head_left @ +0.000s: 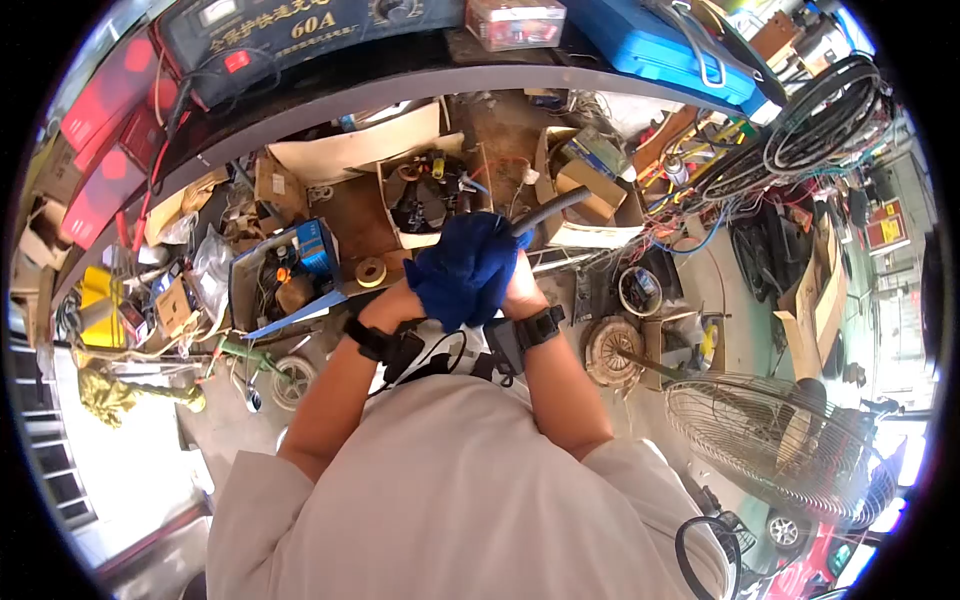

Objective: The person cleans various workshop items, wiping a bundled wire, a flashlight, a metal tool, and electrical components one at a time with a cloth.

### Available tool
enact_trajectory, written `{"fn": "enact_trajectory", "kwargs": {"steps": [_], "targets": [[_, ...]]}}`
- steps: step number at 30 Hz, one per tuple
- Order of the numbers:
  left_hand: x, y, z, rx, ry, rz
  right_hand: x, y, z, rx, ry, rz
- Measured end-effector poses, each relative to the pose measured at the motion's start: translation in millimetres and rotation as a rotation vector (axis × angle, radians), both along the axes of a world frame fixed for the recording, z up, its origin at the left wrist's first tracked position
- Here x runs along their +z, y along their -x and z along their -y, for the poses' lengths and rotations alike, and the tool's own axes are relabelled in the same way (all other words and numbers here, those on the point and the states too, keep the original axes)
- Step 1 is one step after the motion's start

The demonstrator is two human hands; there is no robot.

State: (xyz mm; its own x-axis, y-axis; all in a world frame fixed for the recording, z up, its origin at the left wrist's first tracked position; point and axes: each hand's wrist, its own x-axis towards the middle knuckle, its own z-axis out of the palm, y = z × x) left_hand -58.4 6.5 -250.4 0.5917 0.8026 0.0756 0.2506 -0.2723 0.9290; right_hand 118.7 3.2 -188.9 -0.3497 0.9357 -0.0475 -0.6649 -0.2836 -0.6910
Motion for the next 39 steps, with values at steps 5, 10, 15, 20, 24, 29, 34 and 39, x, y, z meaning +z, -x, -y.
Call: {"fn": "enact_trajectory", "kwargs": {"steps": [5,10,15,20,24,29,34,39], "targets": [[39.9,-9.3,-5.7,-0.058,-0.266,-0.130,-12.7,5.6,-8.0,0.012,0.110,-0.281],[84.4,-46.1,12.4,0.179,-0.197,0.055,-37.8,9.0,-16.9,-0.395,0.041,-0.090],[38.2,-31.6,-16.6,0.104,-0.592,-0.222,18.6,7.6,3.5,-0.431,0.124,0.079],[62.1,-8.6,-3.9,0.196,-0.378,-0.272,5.3,1.3,-0.1,-0.586,-0.116,0.466],[104.3,-39.4,-2.3,0.339,-0.628,-0.480,22.9,0.1,0.2,-0.460,-0.114,0.222],[91.3,-39.2,-16.1,0.374,-0.606,-0.064,40.3,-1.7,-4.3,-0.292,-0.297,0.408],[85.1,-19.2,0.2,0.253,-0.083,-0.027,27.3,-22.9,-9.7,-0.361,-0.505,0.604],[106.9,-20.7,5.7,0.043,-0.375,-0.383,11.4,-7.1,-4.4,-0.594,0.003,0.109]]}}
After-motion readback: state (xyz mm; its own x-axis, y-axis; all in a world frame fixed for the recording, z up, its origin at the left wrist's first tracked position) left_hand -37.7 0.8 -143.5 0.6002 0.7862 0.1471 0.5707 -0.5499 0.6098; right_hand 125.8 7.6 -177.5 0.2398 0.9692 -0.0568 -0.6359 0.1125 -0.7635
